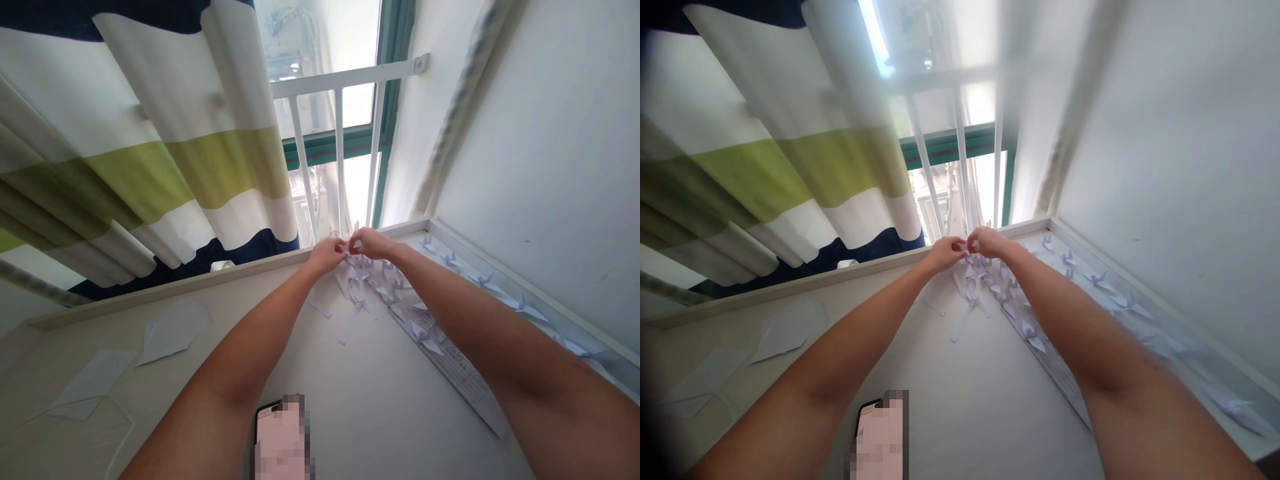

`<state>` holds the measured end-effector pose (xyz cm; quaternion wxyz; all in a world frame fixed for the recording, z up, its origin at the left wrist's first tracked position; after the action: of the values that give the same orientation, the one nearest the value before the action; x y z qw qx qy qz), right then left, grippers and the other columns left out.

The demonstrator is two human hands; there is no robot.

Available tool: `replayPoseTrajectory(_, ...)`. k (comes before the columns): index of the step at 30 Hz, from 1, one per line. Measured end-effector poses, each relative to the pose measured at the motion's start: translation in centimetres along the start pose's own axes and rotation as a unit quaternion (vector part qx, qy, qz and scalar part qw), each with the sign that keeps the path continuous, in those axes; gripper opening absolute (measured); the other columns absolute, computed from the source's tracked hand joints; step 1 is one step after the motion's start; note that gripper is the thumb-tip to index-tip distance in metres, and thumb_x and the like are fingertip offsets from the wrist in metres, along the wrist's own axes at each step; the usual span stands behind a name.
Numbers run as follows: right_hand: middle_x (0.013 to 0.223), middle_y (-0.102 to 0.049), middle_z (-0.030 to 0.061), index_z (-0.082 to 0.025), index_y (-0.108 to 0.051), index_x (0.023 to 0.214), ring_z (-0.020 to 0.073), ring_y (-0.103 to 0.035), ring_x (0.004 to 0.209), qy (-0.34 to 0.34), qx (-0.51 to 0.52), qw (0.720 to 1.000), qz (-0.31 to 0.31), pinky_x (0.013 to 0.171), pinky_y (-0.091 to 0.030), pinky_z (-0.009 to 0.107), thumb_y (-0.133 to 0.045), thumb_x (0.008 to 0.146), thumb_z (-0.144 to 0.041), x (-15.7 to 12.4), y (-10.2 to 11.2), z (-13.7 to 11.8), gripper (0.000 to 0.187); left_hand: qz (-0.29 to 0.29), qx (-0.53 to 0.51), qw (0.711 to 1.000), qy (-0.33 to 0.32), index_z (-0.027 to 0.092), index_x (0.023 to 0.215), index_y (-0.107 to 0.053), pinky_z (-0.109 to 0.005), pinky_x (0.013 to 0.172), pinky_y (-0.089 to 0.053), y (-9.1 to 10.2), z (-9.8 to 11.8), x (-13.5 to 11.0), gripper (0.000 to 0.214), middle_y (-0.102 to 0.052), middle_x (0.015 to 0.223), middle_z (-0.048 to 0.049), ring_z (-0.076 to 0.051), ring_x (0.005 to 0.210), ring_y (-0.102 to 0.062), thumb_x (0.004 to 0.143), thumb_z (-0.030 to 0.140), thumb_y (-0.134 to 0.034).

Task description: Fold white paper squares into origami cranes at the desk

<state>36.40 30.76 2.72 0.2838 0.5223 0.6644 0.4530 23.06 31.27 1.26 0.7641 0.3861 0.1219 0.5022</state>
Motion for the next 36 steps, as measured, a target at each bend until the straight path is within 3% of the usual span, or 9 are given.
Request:
replayPoseTrajectory(3,0.1,-0.08,0.0078,-0.018,-0.082,0.092,0.0229,-0.073,0.089,-0.02,-0.008,1.0,0.01,0.082,-0.056,0.034,-0.077,0.081,-0.016,-0.2,-0.2,0.1,0.012,0.031,-0.009,0.999,-0.005,0.015,0.117,-0.075,-0.033,0.078,-0.053,1.8,0.6,-0.5,0.035,-0.075,0.083,-0.005,-0.019,0.077,-0.068,0.084,0.026,-0.072)
replayPoseTrajectory(6,0.11,-0.079,0.0111,-0.016,-0.079,0.106,0.0255,-0.073,0.099,-0.018,-0.01,0.999,0.026,0.088,-0.057,0.038,-0.074,0.084,-0.013,-0.6,0.8,-1.3,0.023,0.069,-0.015,0.997,0.0,0.015,0.118,-0.074,-0.03,0.079,-0.054,5.3,0.6,-2.3,0.033,-0.075,0.085,-0.0042,-0.018,0.079,-0.069,0.088,0.027,-0.068)
replayPoseTrajectory(10,0.113,-0.078,0.012,-0.017,-0.077,0.112,0.0268,-0.073,0.103,0.021,-0.008,0.999,0.038,0.093,-0.057,0.042,-0.068,0.09,-0.017,-0.9,0.3,-6.5,0.023,0.145,0.001,0.988,0.045,0.013,0.119,-0.072,-0.031,0.084,-0.055,11.0,-2.4,-8.7,0.032,-0.077,0.1,-0.0094,-0.02,0.09,-0.071,0.094,0.028,-0.06)
replayPoseTrajectory(13,0.116,-0.078,0.0111,-0.019,-0.077,0.111,0.0273,-0.072,0.109,0.092,-0.001,0.996,0.018,0.1,-0.055,0.044,-0.066,0.092,-0.017,-0.8,-3.0,-13.3,0.022,0.197,0.043,0.974,0.102,0.014,0.115,-0.073,-0.037,0.094,-0.055,14.5,-6.4,-16.1,0.028,-0.077,0.111,-0.012,-0.024,0.103,-0.071,0.094,0.022,-0.057)
replayPoseTrajectory(17,0.123,-0.076,0.011,-0.022,-0.077,0.113,0.0311,-0.07,0.118,0.203,0.004,0.979,-0.035,0.108,-0.05,0.048,-0.07,0.091,-0.021,-1.0,-10.2,-24.7,0.023,0.213,0.123,0.955,0.167,0.018,0.114,-0.075,-0.04,0.107,-0.05,18.4,-11.1,-26.2,0.028,-0.076,0.117,-0.0104,-0.026,0.117,-0.067,0.091,0.017,-0.058)
replayPoseTrajectory(20,0.135,-0.072,0.0104,-0.023,-0.073,0.125,0.0293,-0.066,0.128,0.269,0.007,0.961,-0.07,0.113,-0.047,0.043,-0.069,0.093,-0.025,-1.6,-15.3,-32.9,0.032,0.212,0.183,0.936,0.212,0.017,0.121,-0.073,-0.039,0.116,-0.043,21.4,-13.4,-32.6,0.036,-0.072,0.13,-0.0126,-0.027,0.129,-0.061,0.09,0.012,-0.056)
replayPoseTrajectory(23,0.144,-0.066,0.0121,-0.02,-0.067,0.135,0.0297,-0.06,0.136,0.298,-0.008,0.951,-0.086,0.118,-0.042,0.042,-0.069,0.094,-0.026,-1.9,-18.8,-38.8,0.041,0.213,0.229,0.917,0.247,0.012,0.13,-0.069,-0.037,0.12,-0.037,24.0,-15.1,-37.9,0.042,-0.066,0.14,-0.0158,-0.027,0.136,-0.056,0.09,0.012,-0.056)
replayPoseTrajectory(29,0.159,-0.048,0.0217,-0.011,-0.05,0.152,0.0322,-0.043,0.151,0.296,-0.037,0.952,-0.069,0.126,-0.028,0.049,-0.058,0.101,-0.03,-1.4,-22.8,-44.9,0.055,0.263,0.292,0.855,0.337,0.011,0.139,-0.062,-0.049,0.124,-0.025,26.6,-17.7,-45.5,0.046,-0.054,0.153,-0.0211,-0.035,0.149,-0.04,0.096,0.027,-0.056)
replayPoseTrajectory(36,0.158,-0.051,0.0177,-0.015,-0.051,0.151,0.0269,-0.044,0.15,0.321,-0.055,0.94,-0.099,0.127,-0.025,0.044,-0.059,0.1,-0.034,-1.2,-26.1,-49.0,0.055,0.253,0.293,0.852,0.354,0.021,0.107,-0.077,-0.043,0.104,-0.042,27.8,-19.3,-46.5,0.027,-0.075,0.116,-0.0136,-0.029,0.119,-0.061,0.1,0.025,-0.051)
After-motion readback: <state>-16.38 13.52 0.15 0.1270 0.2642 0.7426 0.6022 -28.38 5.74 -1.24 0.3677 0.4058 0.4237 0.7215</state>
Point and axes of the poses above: each hand's wrist, its own x-axis towards the middle knuckle, its own y-axis out of the back of the hand, z = x × y, the point moved 7 cm from there along x, towards the middle knuckle
